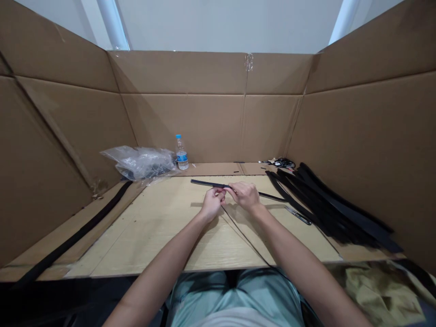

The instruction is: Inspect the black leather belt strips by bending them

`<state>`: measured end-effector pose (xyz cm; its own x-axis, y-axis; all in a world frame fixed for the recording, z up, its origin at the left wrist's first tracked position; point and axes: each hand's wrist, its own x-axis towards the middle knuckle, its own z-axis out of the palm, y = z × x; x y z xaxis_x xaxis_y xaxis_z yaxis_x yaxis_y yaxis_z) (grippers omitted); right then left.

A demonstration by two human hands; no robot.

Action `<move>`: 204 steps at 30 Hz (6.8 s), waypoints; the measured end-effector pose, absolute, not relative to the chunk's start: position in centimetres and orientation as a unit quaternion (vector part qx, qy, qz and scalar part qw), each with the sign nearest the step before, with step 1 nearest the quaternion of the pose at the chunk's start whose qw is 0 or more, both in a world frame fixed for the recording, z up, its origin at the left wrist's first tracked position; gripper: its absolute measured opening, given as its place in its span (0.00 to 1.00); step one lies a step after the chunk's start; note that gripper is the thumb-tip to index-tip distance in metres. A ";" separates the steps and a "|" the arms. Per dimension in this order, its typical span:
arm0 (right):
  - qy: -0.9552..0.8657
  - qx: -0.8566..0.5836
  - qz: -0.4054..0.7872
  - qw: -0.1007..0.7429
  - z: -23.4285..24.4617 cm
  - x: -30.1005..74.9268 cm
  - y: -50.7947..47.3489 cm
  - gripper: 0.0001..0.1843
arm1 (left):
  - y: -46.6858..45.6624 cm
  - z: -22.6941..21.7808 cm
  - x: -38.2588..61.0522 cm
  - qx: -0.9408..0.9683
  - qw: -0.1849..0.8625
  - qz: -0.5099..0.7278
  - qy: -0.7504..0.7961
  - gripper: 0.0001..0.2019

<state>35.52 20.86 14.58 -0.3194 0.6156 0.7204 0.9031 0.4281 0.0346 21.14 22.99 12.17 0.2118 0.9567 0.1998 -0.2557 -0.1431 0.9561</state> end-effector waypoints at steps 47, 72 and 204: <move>-0.832 -0.538 -0.129 0.041 16.3 33.6 19.4 0.18 | 23.7 13.8 16.6 0.900 -0.127 0.294 0.294 0.05; -0.857 -0.341 -0.320 0.218 13.3 36.2 21.0 0.12 | 25.2 14.1 15.9 0.736 0.336 0.437 0.393 0.02; -0.857 -0.484 -0.117 0.133 16.2 35.6 19.6 0.17 | 25.5 12.8 16.3 0.868 -0.009 0.442 0.227 0.08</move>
